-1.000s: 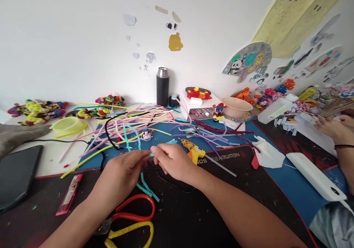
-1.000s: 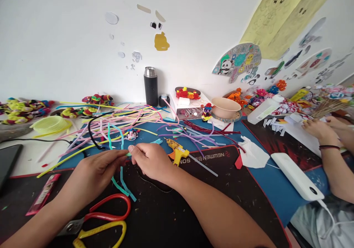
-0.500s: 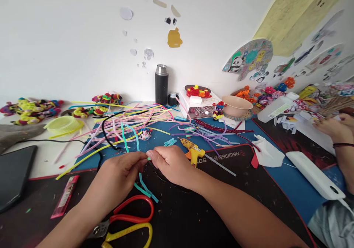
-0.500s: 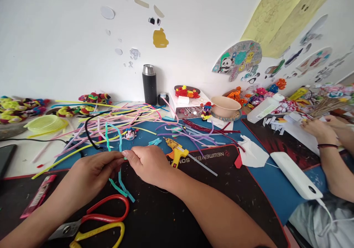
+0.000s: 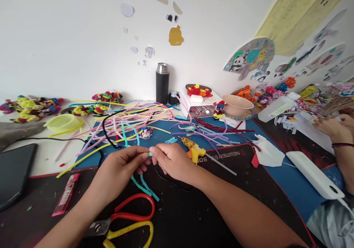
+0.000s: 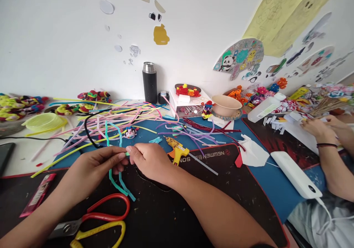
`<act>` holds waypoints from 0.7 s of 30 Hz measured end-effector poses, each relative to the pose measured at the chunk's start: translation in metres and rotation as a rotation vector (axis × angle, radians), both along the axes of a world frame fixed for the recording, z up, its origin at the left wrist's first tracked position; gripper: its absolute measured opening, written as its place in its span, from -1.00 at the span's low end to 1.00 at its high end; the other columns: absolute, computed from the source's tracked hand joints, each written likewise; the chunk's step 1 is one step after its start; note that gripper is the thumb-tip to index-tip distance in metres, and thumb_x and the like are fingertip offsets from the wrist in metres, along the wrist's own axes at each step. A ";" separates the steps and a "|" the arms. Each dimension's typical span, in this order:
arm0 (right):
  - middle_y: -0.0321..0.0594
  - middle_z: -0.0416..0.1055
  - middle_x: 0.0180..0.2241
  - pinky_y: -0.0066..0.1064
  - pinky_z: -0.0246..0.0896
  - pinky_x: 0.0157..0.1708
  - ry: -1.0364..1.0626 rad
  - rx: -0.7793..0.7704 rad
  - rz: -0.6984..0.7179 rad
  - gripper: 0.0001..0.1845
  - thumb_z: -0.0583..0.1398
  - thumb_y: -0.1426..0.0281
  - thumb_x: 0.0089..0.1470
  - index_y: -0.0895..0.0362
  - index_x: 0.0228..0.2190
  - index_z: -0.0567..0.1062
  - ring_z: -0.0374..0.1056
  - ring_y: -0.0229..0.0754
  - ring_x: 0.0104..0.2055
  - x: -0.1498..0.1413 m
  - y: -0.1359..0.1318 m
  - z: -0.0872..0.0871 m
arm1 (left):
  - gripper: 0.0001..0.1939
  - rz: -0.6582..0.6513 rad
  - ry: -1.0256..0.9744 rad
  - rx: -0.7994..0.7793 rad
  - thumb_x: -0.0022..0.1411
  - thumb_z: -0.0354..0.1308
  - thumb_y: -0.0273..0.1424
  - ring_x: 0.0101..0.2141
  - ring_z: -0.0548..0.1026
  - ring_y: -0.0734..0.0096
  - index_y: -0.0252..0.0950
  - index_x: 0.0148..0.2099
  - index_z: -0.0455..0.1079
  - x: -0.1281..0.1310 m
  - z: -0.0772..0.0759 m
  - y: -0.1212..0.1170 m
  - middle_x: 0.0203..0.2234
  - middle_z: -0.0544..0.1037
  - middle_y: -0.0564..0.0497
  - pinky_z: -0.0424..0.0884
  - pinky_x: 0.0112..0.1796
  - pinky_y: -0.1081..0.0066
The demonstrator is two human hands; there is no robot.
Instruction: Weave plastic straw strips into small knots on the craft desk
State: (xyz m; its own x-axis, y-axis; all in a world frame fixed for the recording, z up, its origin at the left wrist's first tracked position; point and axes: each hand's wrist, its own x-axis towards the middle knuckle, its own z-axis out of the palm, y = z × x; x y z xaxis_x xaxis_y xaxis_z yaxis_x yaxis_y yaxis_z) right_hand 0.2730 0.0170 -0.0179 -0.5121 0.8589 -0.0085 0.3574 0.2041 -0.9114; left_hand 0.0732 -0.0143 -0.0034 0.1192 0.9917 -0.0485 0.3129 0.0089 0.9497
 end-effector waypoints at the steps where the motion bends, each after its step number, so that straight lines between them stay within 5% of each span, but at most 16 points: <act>1: -0.44 0.31 -0.64 -0.41 0.09 -0.38 0.004 -0.009 0.009 -0.52 0.11 0.18 0.58 0.09 -0.41 0.47 0.28 -0.29 -0.58 0.001 0.000 0.001 | -0.68 -0.006 -0.049 -0.028 0.24 0.33 -0.05 -0.47 0.64 0.25 -0.19 -0.30 0.68 0.000 0.002 0.001 -0.49 0.71 0.01 0.58 -0.42 0.39; 12: -0.47 0.35 -0.65 -0.45 0.16 -0.35 -0.006 -0.036 0.039 -0.60 0.19 0.23 0.54 0.10 -0.38 0.54 0.31 -0.32 -0.60 0.004 0.001 0.007 | -0.57 0.024 -0.268 -0.176 -0.04 0.63 0.02 -0.43 0.64 0.29 -0.21 -0.32 0.73 -0.005 0.001 0.003 -0.45 0.75 -0.04 0.58 -0.39 0.42; 21: -0.36 0.48 -0.50 -0.41 0.06 -0.32 -0.058 0.185 0.038 -0.53 0.19 0.20 0.55 0.10 -0.43 0.55 0.37 -0.27 -0.43 0.004 0.001 0.002 | -0.56 -0.008 -0.376 -0.243 -0.03 0.67 0.00 -0.51 0.61 0.36 -0.23 -0.29 0.74 -0.010 -0.002 0.002 -0.48 0.73 -0.04 0.54 -0.48 0.47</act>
